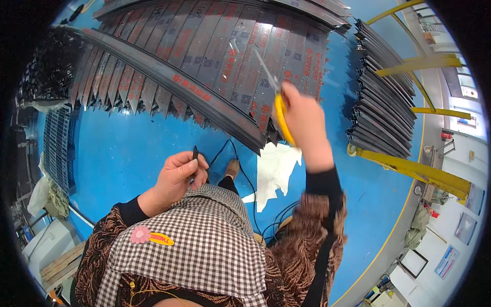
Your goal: Organizing and stacking metal bellows/covers and handling cables on a fabrication floor.
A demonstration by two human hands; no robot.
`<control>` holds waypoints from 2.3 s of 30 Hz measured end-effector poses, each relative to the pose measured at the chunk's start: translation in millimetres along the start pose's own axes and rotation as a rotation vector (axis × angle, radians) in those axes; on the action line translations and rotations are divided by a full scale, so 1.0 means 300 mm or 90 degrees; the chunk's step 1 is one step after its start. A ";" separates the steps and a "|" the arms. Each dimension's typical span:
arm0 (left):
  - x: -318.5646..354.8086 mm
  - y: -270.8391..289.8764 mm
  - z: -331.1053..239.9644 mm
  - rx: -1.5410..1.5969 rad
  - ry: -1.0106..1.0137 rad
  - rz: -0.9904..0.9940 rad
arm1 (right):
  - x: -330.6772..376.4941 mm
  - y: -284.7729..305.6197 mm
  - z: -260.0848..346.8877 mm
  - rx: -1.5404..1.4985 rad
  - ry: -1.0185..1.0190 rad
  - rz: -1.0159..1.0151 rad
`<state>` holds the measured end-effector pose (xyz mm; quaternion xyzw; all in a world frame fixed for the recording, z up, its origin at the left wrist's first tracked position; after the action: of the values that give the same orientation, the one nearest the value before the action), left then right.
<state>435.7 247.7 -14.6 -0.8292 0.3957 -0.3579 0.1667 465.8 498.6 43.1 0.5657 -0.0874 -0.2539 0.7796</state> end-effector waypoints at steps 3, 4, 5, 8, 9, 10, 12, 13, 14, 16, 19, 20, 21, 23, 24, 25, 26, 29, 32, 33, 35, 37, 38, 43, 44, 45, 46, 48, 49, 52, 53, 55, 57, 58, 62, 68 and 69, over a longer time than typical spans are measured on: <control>-0.023 -0.038 0.001 -0.014 -0.016 0.010 | -0.153 -0.155 -0.165 0.192 -0.077 0.022; -0.019 -0.036 -0.007 -0.022 -0.039 0.002 | -0.179 -0.189 -0.165 0.191 -0.077 0.021; -0.017 -0.037 -0.013 -0.030 -0.061 -0.003 | -0.196 -0.202 -0.166 0.168 -0.074 -0.006; -0.036 -0.069 -0.028 -0.030 -0.090 -0.001 | -0.093 -0.074 -0.003 -0.065 0.086 -0.230; -0.037 -0.071 -0.054 -0.012 -0.118 -0.010 | -0.021 -0.055 0.088 -0.224 0.093 -0.208; -0.038 -0.076 -0.079 0.006 -0.145 -0.018 | 0.068 -0.038 0.170 -0.381 0.097 -0.184; -0.043 -0.098 -0.109 0.026 -0.167 -0.019 | 0.274 -0.100 0.270 -0.670 -0.074 -0.020; -0.047 -0.131 -0.109 -0.001 -0.143 0.011 | 0.363 -0.130 0.301 -0.795 -0.154 0.016; -0.045 -0.162 -0.104 -0.029 -0.118 0.039 | 0.415 -0.142 0.317 -0.880 -0.222 0.020; -0.042 -0.205 -0.075 -0.083 -0.067 0.094 | 0.494 -0.130 0.299 -1.051 -0.313 -0.047; -0.086 -0.233 -0.055 -0.274 -0.080 0.137 | 0.604 -0.149 0.167 -0.980 -0.377 -0.072; -0.120 -0.233 -0.042 -0.366 -0.091 0.154 | 0.605 -0.103 0.114 -0.763 -0.249 -0.088; -0.156 -0.227 -0.030 -0.458 -0.102 0.171 | 0.614 -0.064 0.090 -0.544 -0.124 -0.097; -0.228 -0.203 -0.166 -0.689 -0.399 0.085 | 0.657 -0.053 0.015 -0.437 -0.135 -0.068; -0.267 -0.164 -0.234 -0.846 -0.559 0.022 | 0.669 -0.062 -0.026 -0.438 -0.138 -0.068; -0.312 -0.133 -0.274 -1.026 -0.652 -0.023 | 0.673 -0.104 -0.082 -0.344 -0.164 -0.025; -0.353 -0.123 -0.310 -1.203 -0.744 -0.071 | 0.673 -0.148 -0.135 -0.248 -0.190 0.017; -0.491 0.072 -0.294 -1.385 -0.569 -0.128 | 0.660 -0.240 -0.212 -0.236 -0.173 0.000; -0.501 0.067 -0.286 -1.391 -0.524 -0.080 | 0.664 -0.286 -0.247 -0.225 -0.164 -0.014; -0.499 0.069 -0.287 -1.388 -0.518 -0.079 | 0.659 -0.295 -0.247 -0.225 -0.160 -0.016; -0.495 0.069 -0.288 -1.383 -0.508 -0.076 | 0.652 -0.308 -0.246 -0.225 -0.151 -0.020; -0.494 0.070 -0.288 -1.380 -0.502 -0.077 | 0.653 -0.310 -0.245 -0.224 -0.145 -0.020; -0.495 0.071 -0.288 -1.379 -0.500 -0.076 | 0.658 -0.310 -0.245 -0.234 -0.150 -0.013; -0.495 0.065 -0.288 -1.386 -0.477 -0.076 | 0.675 -0.311 -0.245 -0.264 -0.164 0.004; -0.496 0.064 -0.287 -1.392 -0.458 -0.076 | 0.677 -0.309 -0.245 -0.266 -0.163 0.000; -0.498 0.063 -0.285 -1.399 -0.440 -0.075 | 0.678 -0.308 -0.245 -0.267 -0.163 -0.003; -0.501 0.064 -0.281 -1.405 -0.422 -0.073 | 0.680 -0.307 -0.245 -0.269 -0.163 -0.007; -0.498 0.064 -0.280 -1.405 -0.426 -0.072 | 0.677 -0.314 -0.240 -0.271 -0.156 0.001; -0.499 0.065 -0.281 -1.404 -0.431 -0.072 | 0.670 -0.318 -0.236 -0.271 -0.149 0.008; -0.501 0.076 -0.279 -1.402 -0.438 -0.069 | 0.645 -0.329 -0.221 -0.275 -0.136 0.023; -0.500 0.083 -0.284 -1.400 -0.448 -0.074 | 0.628 -0.324 -0.202 -0.275 -0.120 0.012; -0.511 0.086 -0.284 -1.391 -0.474 -0.077 | 0.601 -0.308 -0.173 -0.269 -0.092 -0.013; -0.514 0.083 -0.280 -1.388 -0.485 -0.077 | 0.593 -0.299 -0.168 -0.267 -0.080 -0.026; -0.515 0.083 -0.280 -1.389 -0.482 -0.076 | 0.591 -0.299 -0.168 -0.239 -0.069 -0.019; -0.518 0.083 -0.281 -1.393 -0.470 -0.072 | 0.582 -0.303 -0.170 -0.155 -0.039 0.000; -0.514 0.086 -0.285 -1.392 -0.467 -0.076 | 0.566 -0.283 -0.151 -0.170 0.009 -0.056; -0.514 0.088 -0.285 -1.391 -0.469 -0.075 | 0.571 -0.283 -0.148 -0.188 0.005 -0.061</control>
<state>293.0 351.2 -41.7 -0.6026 0.3825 0.4319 -0.5514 606.0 431.4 -76.9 0.4495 -0.0193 -0.2987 0.8417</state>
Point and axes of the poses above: each hand's wrist, its own x-axis away from the middle knuckle, its own y-axis out of the back of the hand, z = x × y, the point moved 9 cm from there along -x, towards the middle knuckle, and after that the axes turned 6 degrees about -z, right-handed, at the moved point
